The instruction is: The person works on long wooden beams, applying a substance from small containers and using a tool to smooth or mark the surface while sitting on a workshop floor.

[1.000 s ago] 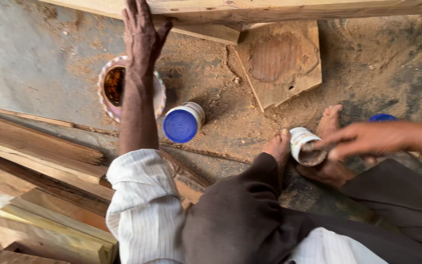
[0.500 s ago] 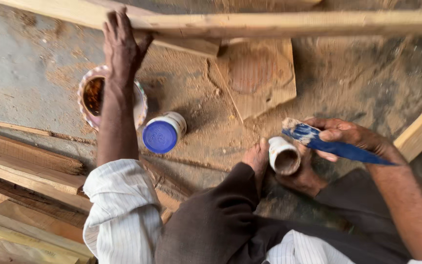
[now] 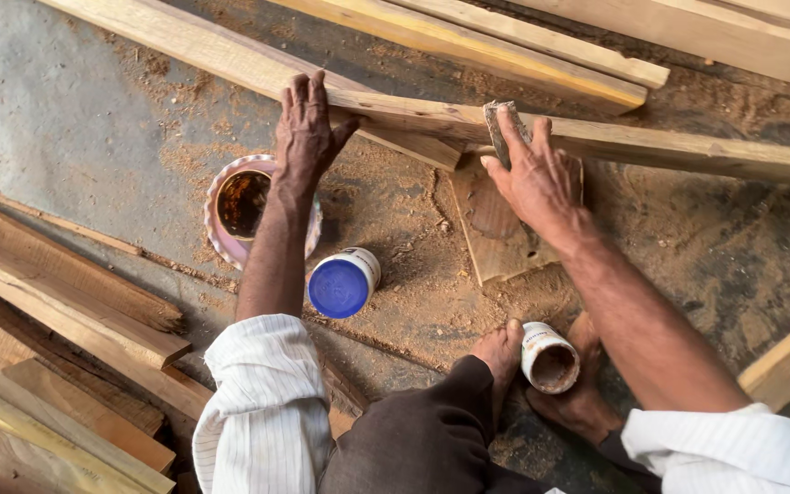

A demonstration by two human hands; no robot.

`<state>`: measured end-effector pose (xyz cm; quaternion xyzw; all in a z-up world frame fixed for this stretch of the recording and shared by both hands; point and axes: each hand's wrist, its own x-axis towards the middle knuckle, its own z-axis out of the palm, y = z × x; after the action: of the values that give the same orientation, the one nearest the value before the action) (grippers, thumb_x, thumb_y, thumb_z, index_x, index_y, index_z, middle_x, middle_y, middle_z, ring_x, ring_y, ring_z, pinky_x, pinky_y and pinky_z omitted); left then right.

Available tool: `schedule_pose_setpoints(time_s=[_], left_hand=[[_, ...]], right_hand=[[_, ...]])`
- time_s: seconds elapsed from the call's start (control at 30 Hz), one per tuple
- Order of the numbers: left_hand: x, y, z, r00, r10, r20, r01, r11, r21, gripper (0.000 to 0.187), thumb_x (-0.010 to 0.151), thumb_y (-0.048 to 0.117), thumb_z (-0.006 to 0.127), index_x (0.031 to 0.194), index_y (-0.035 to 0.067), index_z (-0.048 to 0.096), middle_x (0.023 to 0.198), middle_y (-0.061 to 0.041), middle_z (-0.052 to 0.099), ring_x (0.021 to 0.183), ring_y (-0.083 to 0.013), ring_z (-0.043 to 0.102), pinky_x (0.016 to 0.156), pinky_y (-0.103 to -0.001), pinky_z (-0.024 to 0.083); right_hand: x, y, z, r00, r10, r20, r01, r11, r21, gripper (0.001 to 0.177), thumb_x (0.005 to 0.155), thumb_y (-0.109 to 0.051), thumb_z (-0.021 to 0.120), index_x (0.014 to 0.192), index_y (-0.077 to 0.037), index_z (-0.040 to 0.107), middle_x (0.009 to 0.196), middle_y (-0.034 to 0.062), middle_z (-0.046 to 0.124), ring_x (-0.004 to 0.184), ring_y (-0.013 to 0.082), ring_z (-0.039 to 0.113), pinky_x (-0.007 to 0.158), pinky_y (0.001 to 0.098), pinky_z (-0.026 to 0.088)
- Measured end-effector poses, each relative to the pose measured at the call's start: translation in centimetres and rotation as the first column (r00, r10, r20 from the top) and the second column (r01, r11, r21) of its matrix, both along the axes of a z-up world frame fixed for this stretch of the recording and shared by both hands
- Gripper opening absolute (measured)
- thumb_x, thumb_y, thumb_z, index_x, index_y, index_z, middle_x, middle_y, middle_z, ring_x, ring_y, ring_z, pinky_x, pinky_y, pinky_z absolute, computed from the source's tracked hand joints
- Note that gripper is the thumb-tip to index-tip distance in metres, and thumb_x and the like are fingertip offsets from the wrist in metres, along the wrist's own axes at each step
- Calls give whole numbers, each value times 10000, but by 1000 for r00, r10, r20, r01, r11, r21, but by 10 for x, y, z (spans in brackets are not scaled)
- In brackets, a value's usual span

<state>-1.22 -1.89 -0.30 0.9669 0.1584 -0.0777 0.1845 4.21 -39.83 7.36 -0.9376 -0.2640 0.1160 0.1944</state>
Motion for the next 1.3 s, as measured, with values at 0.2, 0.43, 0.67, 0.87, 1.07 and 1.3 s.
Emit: schedule_pose_setpoints(time_s=[0.2,0.43,0.67,0.87,1.07,1.3], left_hand=[[0,4,-14,974,-96,205,82,994,79,1056,897,614,796,1585,5,275,1517,-328,378,1374,-505,391,1142,-580,408],[-3,3,-36,958,-137,253,106,986,131,1093,900,628,789,1592,-27,254,1527,-344,351,1415,-475,369,1204,-566,312],[-3,-4,-16,977,-39,210,29,998,51,1007,845,560,844,1544,35,343,1468,-295,409,1346,-446,422,1106,-524,449],[-6,-2,-18,896,-167,412,94,977,191,1027,908,607,866,1554,0,346,1451,-295,408,1329,-438,456,1116,-537,474],[-2,-2,-16,919,-165,359,96,975,203,1063,846,611,854,1536,-18,346,1466,-324,376,1335,-468,416,1116,-590,403],[0,-2,-22,937,-131,325,85,985,151,1079,889,644,815,1583,-8,308,1543,-313,337,1425,-459,367,1194,-576,365]], right_hand=[[-8,-5,-1,981,159,107,-113,931,-347,808,989,-346,707,1631,-81,295,1272,355,506,555,146,569,372,240,474],[31,-8,94,957,191,-217,-260,898,-354,609,1029,-278,642,1589,-233,407,1041,186,513,582,145,473,416,267,497],[77,25,77,873,393,-288,-487,734,-474,587,972,-232,686,1520,-349,512,959,77,455,678,152,498,495,251,511],[118,-7,26,850,392,-351,-515,759,-398,556,986,-262,630,1520,-367,517,920,12,437,609,113,485,455,217,502],[113,-31,52,847,255,-466,-524,541,-658,605,1091,-331,505,1678,-332,359,847,29,532,643,108,492,525,228,537],[68,18,76,865,313,-392,-473,768,-432,635,958,-496,646,1552,-365,466,929,72,479,707,158,478,577,278,468]])
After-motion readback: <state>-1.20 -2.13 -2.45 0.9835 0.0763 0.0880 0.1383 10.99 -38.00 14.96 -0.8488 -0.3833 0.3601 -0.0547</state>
